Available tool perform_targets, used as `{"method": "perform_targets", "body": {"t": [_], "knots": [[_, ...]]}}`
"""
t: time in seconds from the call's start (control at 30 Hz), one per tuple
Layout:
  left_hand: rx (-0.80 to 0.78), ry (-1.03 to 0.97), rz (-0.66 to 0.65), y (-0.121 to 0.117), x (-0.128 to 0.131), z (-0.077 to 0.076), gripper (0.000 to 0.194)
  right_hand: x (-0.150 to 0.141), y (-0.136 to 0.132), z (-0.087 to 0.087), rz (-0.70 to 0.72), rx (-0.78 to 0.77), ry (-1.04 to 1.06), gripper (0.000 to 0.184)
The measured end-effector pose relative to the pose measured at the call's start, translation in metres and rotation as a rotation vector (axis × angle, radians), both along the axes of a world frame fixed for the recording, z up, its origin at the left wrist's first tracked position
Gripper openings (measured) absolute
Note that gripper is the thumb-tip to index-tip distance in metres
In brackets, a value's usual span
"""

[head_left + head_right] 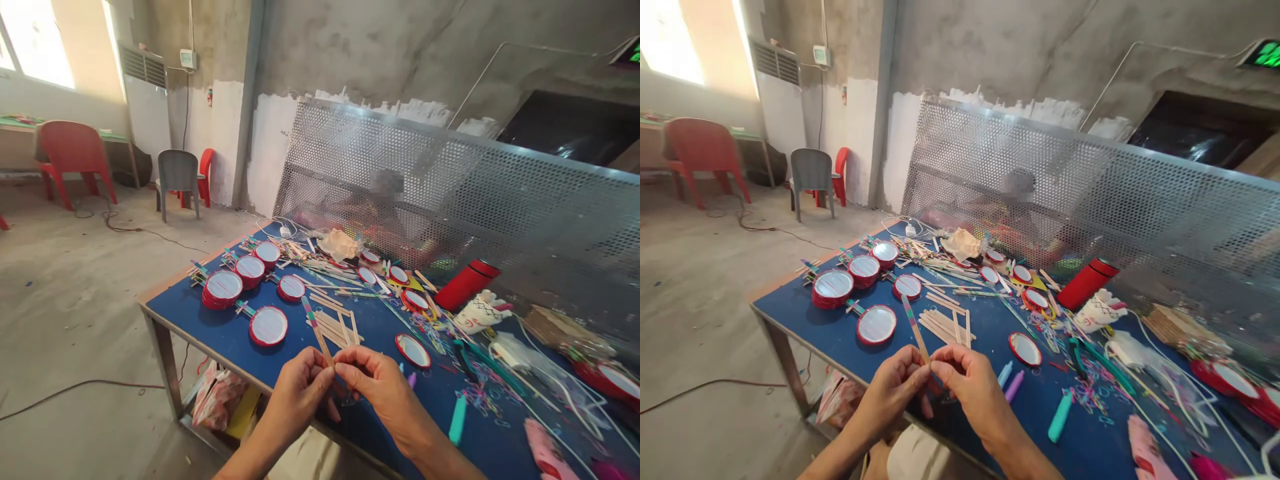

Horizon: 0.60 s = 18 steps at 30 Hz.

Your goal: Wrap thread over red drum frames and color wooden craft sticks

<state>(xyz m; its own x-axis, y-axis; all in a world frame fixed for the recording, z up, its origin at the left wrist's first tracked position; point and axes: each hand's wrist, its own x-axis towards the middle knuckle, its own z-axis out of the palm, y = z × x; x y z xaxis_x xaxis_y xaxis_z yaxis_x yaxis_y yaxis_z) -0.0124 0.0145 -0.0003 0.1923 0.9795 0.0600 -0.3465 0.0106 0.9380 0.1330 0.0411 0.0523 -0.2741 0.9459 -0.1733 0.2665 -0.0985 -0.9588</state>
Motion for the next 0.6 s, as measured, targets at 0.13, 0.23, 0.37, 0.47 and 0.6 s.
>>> {"method": "perform_targets", "body": {"t": [0.13, 0.23, 0.37, 0.47, 0.6], "knots": [[0.017, 0.137, -0.020, -0.001, 0.000, 0.001, 0.048, 0.005, -0.005, -0.003, -0.021, 0.005, -0.021, 0.023], [0.024, 0.205, -0.056, -0.001, -0.002, 0.002, 0.042, 0.007, -0.009, -0.003, -0.039, -0.019, -0.025, 0.023], [0.038, 0.303, -0.112, 0.001, -0.004, 0.003, 0.032, 0.012, -0.014, 0.000, -0.094, -0.107, 0.061, 0.032], [0.078, 0.384, -0.106, 0.001, -0.005, 0.003, 0.027, 0.024, -0.022, 0.002, -0.179, -0.208, 0.157, 0.039], [0.134, 0.422, -0.092, -0.001, -0.007, 0.003, 0.031, 0.050, -0.037, -0.006, -0.282, -0.339, 0.131, 0.041]]}}
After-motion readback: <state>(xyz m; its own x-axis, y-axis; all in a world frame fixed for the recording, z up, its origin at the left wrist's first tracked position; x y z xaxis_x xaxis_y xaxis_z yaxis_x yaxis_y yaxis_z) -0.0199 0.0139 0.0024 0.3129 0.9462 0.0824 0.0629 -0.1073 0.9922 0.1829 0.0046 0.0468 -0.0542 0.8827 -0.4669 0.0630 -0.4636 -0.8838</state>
